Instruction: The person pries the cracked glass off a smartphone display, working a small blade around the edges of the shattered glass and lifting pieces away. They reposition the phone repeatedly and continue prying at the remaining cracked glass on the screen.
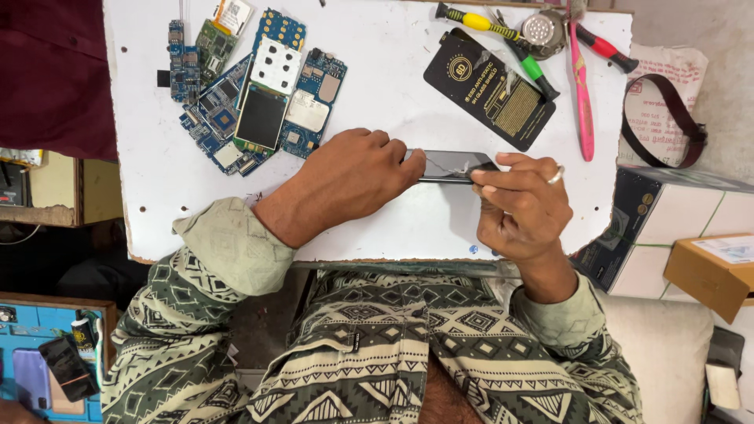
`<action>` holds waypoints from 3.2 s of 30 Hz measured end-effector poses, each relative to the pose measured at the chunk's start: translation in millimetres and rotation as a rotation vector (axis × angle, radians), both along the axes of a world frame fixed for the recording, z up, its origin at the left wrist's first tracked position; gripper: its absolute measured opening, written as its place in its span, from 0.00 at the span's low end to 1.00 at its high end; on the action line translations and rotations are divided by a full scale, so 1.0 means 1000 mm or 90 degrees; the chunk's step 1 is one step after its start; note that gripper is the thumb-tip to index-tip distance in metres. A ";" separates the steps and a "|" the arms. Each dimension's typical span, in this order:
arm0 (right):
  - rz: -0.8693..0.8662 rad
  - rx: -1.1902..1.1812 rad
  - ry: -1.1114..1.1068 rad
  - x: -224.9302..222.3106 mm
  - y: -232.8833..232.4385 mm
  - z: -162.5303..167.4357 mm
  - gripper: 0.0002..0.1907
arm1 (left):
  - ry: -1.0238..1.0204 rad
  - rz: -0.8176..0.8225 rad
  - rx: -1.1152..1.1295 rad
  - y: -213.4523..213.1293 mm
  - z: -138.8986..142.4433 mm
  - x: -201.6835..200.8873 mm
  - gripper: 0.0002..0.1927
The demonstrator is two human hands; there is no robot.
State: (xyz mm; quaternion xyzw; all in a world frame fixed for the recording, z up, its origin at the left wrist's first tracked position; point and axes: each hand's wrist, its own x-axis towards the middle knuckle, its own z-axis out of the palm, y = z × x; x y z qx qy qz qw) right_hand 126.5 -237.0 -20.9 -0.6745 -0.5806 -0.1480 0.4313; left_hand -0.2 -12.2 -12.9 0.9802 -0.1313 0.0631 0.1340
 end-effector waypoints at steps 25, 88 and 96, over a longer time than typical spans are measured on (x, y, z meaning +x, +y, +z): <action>-0.013 0.017 0.193 -0.001 -0.025 -0.009 0.10 | -0.076 0.017 0.054 -0.009 0.000 -0.010 0.15; -0.058 0.080 0.301 -0.016 -0.074 -0.035 0.08 | -0.103 0.023 -0.025 -0.014 -0.014 -0.009 0.13; -0.106 0.083 0.294 -0.011 -0.076 -0.047 0.11 | -0.085 0.035 -0.070 -0.013 -0.003 -0.007 0.22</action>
